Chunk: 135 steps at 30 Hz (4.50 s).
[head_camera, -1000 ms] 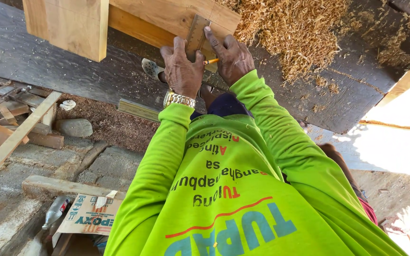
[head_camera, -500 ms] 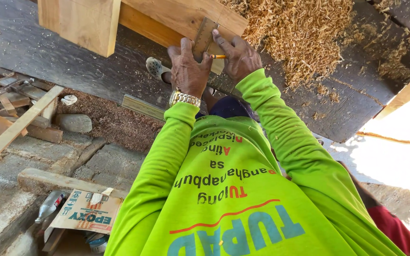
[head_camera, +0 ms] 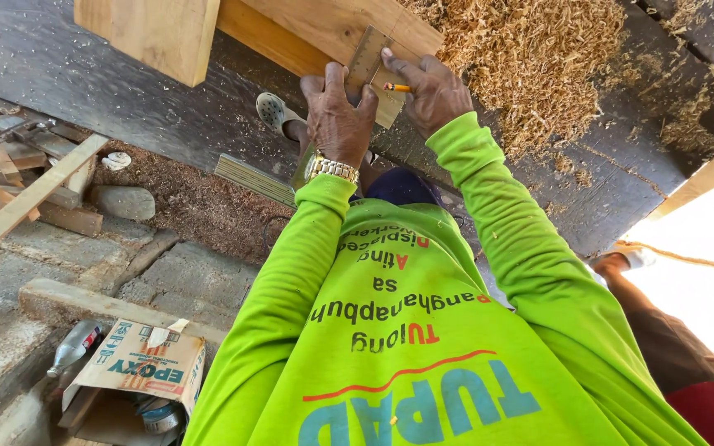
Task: Measuring and marking wooden planks using a square ruler and a pencil on a workbench.
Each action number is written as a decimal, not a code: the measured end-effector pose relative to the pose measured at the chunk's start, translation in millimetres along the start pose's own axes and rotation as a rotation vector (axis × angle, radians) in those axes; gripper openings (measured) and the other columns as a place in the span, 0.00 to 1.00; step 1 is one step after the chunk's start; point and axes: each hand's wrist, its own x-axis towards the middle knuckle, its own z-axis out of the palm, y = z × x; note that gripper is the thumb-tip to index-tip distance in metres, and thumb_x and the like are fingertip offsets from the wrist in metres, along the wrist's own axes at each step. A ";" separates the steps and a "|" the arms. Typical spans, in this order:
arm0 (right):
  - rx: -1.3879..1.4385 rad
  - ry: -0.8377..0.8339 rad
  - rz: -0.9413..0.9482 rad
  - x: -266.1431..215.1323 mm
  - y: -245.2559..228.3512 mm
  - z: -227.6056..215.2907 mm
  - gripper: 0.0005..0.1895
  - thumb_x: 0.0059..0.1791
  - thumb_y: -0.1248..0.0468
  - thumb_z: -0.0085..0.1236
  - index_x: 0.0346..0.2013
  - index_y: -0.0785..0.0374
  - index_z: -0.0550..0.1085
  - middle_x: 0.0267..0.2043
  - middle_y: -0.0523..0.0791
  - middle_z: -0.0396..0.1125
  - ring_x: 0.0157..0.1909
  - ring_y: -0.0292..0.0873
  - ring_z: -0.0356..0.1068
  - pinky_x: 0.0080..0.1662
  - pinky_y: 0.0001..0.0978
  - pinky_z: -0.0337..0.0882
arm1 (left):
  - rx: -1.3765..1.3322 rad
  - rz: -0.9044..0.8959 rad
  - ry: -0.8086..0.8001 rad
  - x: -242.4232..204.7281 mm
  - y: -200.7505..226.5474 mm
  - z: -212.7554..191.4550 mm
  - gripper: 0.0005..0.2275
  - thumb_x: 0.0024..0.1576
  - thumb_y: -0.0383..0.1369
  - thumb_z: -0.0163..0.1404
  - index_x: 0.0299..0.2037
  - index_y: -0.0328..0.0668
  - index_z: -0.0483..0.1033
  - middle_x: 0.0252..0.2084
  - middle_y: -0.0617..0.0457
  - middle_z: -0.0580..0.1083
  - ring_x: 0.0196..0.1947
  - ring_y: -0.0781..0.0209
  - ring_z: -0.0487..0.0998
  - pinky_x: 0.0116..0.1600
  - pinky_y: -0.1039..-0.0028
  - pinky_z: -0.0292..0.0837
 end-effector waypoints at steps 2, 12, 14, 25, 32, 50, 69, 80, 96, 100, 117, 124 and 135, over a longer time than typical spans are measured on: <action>-0.007 -0.002 -0.007 -0.9 1.1 0.8 0.30 0.52 0.68 0.57 0.68 0.42 0.71 0.34 0.48 0.62 0.35 0.51 0.69 0.38 0.47 0.72 | -0.004 0.033 0.031 -0.9 -1.6 2.2 0.18 0.53 0.35 0.62 0.51 0.44 0.71 0.49 0.41 0.65 0.39 0.45 0.78 0.42 0.57 0.78; -0.014 0.031 -0.040 -1.3 4.9 5.1 0.28 0.53 0.65 0.60 0.68 0.41 0.71 0.33 0.48 0.62 0.34 0.51 0.68 0.35 0.47 0.71 | 0.007 0.003 0.029 -1.6 4.0 3.6 0.18 0.53 0.35 0.62 0.51 0.44 0.71 0.48 0.41 0.65 0.38 0.44 0.78 0.41 0.56 0.77; -0.046 0.025 -0.039 -1.7 5.9 6.1 0.31 0.52 0.67 0.60 0.69 0.40 0.71 0.33 0.47 0.61 0.34 0.49 0.68 0.36 0.46 0.71 | 0.037 -0.038 0.021 -1.5 7.2 2.8 0.17 0.53 0.36 0.62 0.49 0.45 0.72 0.47 0.42 0.66 0.38 0.44 0.78 0.39 0.56 0.76; -0.036 -0.003 -0.065 -2.0 9.0 7.5 0.35 0.50 0.70 0.58 0.71 0.40 0.69 0.35 0.45 0.61 0.34 0.45 0.67 0.36 0.40 0.73 | 0.046 0.015 0.066 -4.6 3.7 7.7 0.18 0.52 0.35 0.62 0.50 0.44 0.72 0.46 0.42 0.65 0.40 0.45 0.77 0.41 0.56 0.76; -0.024 0.001 -0.056 -1.8 7.5 4.1 0.34 0.51 0.70 0.56 0.70 0.38 0.69 0.35 0.46 0.61 0.34 0.47 0.67 0.36 0.42 0.73 | 0.059 0.018 0.058 -2.9 3.6 8.4 0.18 0.52 0.35 0.62 0.50 0.45 0.71 0.46 0.41 0.65 0.40 0.45 0.76 0.42 0.56 0.75; 0.011 -0.049 -0.042 -2.8 7.9 4.0 0.37 0.50 0.68 0.60 0.72 0.40 0.66 0.35 0.45 0.58 0.35 0.46 0.65 0.37 0.41 0.72 | 0.048 -0.023 0.038 -2.3 2.6 10.0 0.19 0.52 0.36 0.62 0.51 0.43 0.72 0.47 0.42 0.65 0.40 0.47 0.77 0.43 0.57 0.76; 0.442 0.474 -0.319 -34.9 8.3 -5.3 0.17 0.59 0.74 0.49 0.64 0.62 0.72 0.47 0.54 0.74 0.44 0.44 0.74 0.48 0.38 0.76 | 0.016 -0.052 0.100 -0.9 6.6 -0.2 0.18 0.50 0.35 0.62 0.49 0.46 0.72 0.46 0.39 0.67 0.41 0.41 0.77 0.44 0.55 0.76; 0.402 0.545 -0.024 -58.6 -3.6 -32.7 0.14 0.64 0.68 0.45 0.61 0.68 0.75 0.42 0.49 0.74 0.36 0.35 0.72 0.35 0.25 0.74 | -0.001 0.018 -0.093 -9.3 -7.7 -62.6 0.19 0.48 0.37 0.62 0.47 0.47 0.72 0.41 0.44 0.74 0.42 0.41 0.78 0.45 0.50 0.71; 0.240 0.849 0.251 3.2 -129.8 24.4 0.28 0.69 0.49 0.35 0.42 0.68 0.73 0.39 0.49 0.69 0.37 0.39 0.67 0.43 0.32 0.71 | 0.141 0.514 -0.300 204.3 -129.1 -311.4 0.17 0.52 0.35 0.64 0.48 0.39 0.74 0.39 0.43 0.73 0.39 0.43 0.76 0.44 0.56 0.72; 0.634 0.910 0.484 25.3 -205.8 62.2 0.35 0.64 0.42 0.32 0.45 0.69 0.77 0.31 0.47 0.67 0.32 0.37 0.66 0.38 0.29 0.69 | 0.266 0.760 -0.478 271.4 -154.4 -312.4 0.18 0.51 0.37 0.62 0.49 0.44 0.74 0.41 0.47 0.73 0.44 0.45 0.75 0.48 0.52 0.67; 0.760 0.867 0.568 117.7 -362.7 121.2 0.12 0.58 0.68 0.50 0.54 0.69 0.75 0.47 0.49 0.77 0.42 0.38 0.73 0.45 0.29 0.74 | 0.247 1.063 -0.739 327.8 -160.9 -262.2 0.21 0.52 0.41 0.60 0.55 0.45 0.73 0.48 0.48 0.74 0.53 0.50 0.74 0.60 0.52 0.62; 0.668 0.862 0.566 134.3 -361.9 131.3 0.08 0.56 0.68 0.55 0.49 0.68 0.74 0.46 0.46 0.77 0.48 0.35 0.76 0.51 0.26 0.75 | 0.236 1.069 -0.751 330.5 -160.9 -260.6 0.21 0.53 0.41 0.59 0.55 0.45 0.73 0.46 0.48 0.73 0.51 0.49 0.74 0.55 0.51 0.63; 0.617 0.853 0.602 144.7 -357.9 134.7 0.10 0.53 0.69 0.60 0.50 0.67 0.76 0.44 0.45 0.75 0.44 0.33 0.73 0.48 0.26 0.74 | 0.258 1.060 -0.773 329.3 -152.8 -262.2 0.20 0.53 0.40 0.61 0.53 0.44 0.74 0.46 0.46 0.73 0.46 0.48 0.76 0.53 0.50 0.64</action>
